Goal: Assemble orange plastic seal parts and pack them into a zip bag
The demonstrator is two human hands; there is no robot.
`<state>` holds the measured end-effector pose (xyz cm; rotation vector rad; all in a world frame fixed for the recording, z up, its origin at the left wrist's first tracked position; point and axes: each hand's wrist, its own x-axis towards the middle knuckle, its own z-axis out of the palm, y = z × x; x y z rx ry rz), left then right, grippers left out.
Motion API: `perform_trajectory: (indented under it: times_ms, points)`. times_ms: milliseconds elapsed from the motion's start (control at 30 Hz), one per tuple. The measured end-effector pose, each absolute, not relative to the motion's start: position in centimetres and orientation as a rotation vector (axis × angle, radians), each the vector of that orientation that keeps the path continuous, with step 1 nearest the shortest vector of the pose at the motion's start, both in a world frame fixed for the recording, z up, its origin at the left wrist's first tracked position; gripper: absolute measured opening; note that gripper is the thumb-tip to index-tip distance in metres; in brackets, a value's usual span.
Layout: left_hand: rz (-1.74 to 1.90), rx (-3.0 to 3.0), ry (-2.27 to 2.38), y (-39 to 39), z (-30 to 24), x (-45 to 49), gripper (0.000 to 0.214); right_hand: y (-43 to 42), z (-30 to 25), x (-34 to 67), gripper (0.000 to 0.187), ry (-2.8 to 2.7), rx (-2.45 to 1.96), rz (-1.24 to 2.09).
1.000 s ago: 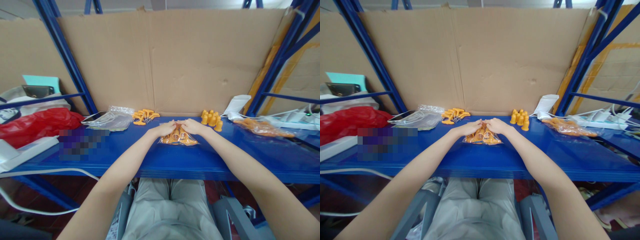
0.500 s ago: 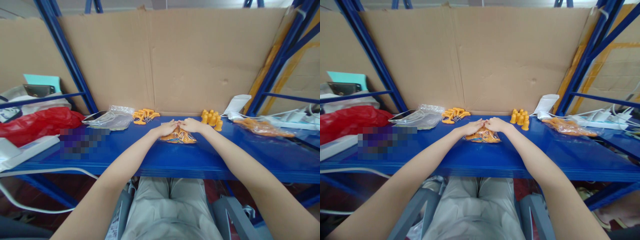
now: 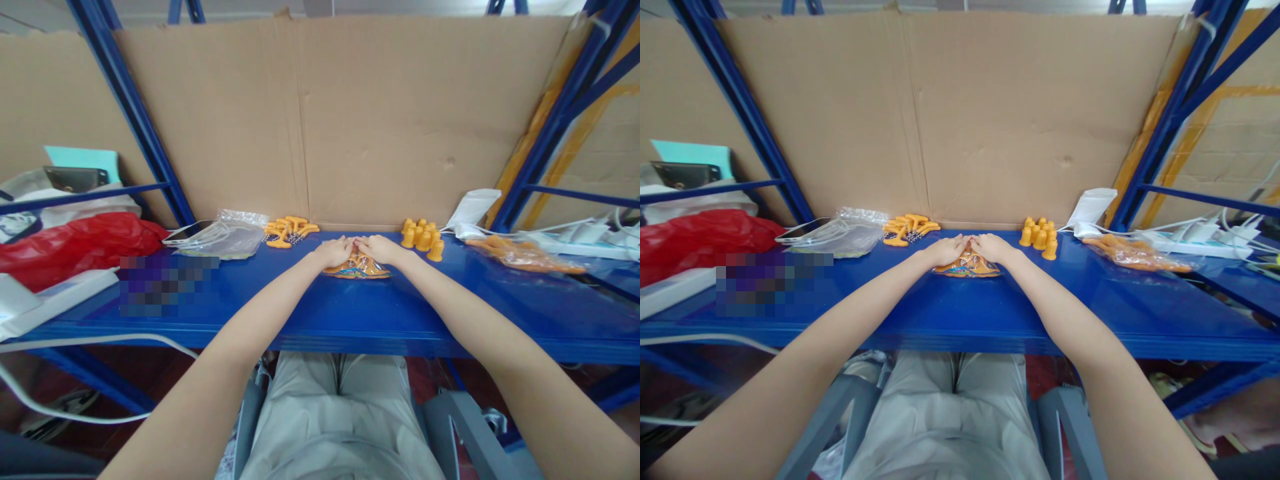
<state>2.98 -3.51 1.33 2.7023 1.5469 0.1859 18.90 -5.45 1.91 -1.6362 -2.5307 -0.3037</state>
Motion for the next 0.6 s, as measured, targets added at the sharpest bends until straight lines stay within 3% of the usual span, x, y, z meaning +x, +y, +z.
perform_trajectory:
  times_ms: [367, 600]
  points:
    - [0.259, 2.671, 1.755, -4.7, 1.6, 3.0, 0.052, -6.6, 2.5, 18.1, 0.043, -2.591, -1.812, -0.559]
    - [0.191, 2.623, 1.738, -4.9, 1.7, 3.1, 0.055, -6.6, 2.4, 18.1, 0.042, -2.561, -1.849, -0.540]
